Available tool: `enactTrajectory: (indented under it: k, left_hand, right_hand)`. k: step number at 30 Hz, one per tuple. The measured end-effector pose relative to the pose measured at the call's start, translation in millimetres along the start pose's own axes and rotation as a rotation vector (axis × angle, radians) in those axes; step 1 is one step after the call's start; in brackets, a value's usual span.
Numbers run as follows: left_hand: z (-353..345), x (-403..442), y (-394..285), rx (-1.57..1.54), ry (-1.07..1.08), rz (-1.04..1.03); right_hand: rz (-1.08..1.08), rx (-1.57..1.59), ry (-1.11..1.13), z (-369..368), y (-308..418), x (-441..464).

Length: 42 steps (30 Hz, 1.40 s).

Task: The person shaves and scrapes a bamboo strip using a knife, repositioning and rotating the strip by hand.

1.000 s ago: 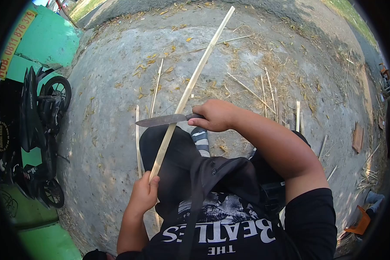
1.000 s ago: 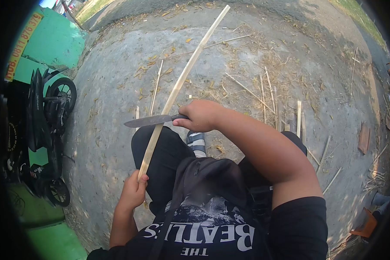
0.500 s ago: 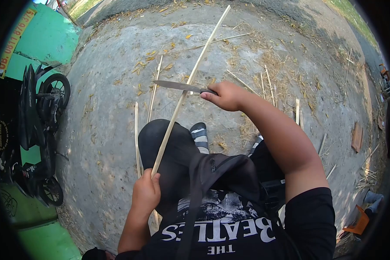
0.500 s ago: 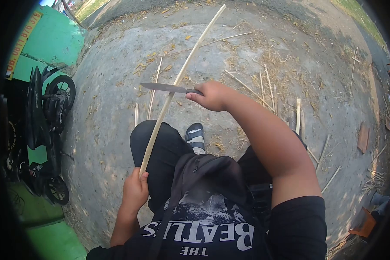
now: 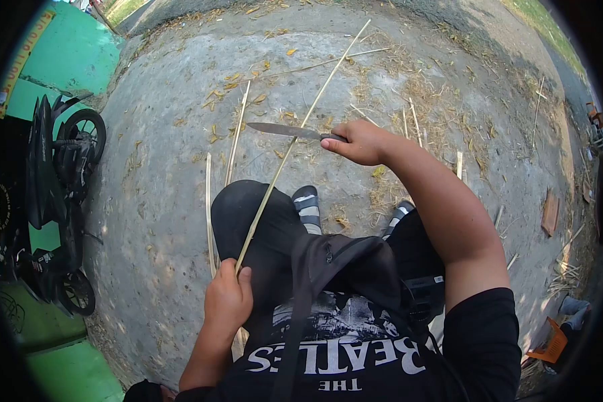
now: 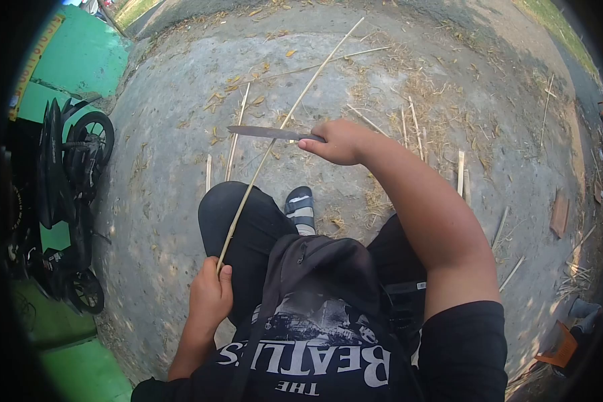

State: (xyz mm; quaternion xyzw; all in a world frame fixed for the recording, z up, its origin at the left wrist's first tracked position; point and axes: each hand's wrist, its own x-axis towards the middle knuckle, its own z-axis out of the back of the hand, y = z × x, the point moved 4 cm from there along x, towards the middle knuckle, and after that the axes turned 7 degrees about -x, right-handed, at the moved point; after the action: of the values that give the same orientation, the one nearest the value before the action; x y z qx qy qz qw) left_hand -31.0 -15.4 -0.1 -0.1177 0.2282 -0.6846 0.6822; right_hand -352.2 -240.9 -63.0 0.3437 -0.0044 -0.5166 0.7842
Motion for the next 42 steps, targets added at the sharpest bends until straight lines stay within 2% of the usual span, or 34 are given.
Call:
enactTrajectory:
  k: [3, 5, 7, 10, 14, 21, 28, 31, 37, 42]
  left_hand:
    - [-4, 1, 2, -0.034, 0.005, 0.017]
    - [-7, 2, 4, 0.004, 0.020, 0.044]
    - [-3, 6, 2, -0.029, 0.063, 0.047]
    - [-3, 6, 6, -0.068, 0.060, 0.045]
    - [-6, 11, 16, -0.192, 0.047, 0.054]
    - [-6, 15, 18, -0.244, 0.025, 0.032]
    - [-3, 15, 19, -0.216, 0.048, -0.001]
    - [-2, 15, 17, -0.207, 0.054, -0.016]
    - [1, 20, 15, -0.220, 0.088, -0.009]
    - [1, 19, 14, -0.250, 0.080, -0.017]
  right_hand:
    - [0.103, 0.051, 0.063, -12, 21, -7]
    - [0.170, -0.115, 0.139, -25, 45, -15]
    - [0.196, -0.067, 0.116, -42, 47, -9]
    - [0.204, -0.054, 0.028, -24, 32, -8]
    - [0.217, -0.066, 0.022, 1, 44, -25]
    - [0.222, -0.100, 0.040, -16, 43, -20]
    - [0.273, -0.180, -0.029, -27, 75, -19]
    - [0.192, 0.012, -0.190, -20, 56, -6]
    - [0.322, -0.122, -0.057, -41, 69, -13]
    - [0.233, -0.055, -0.090, -33, 41, 0]
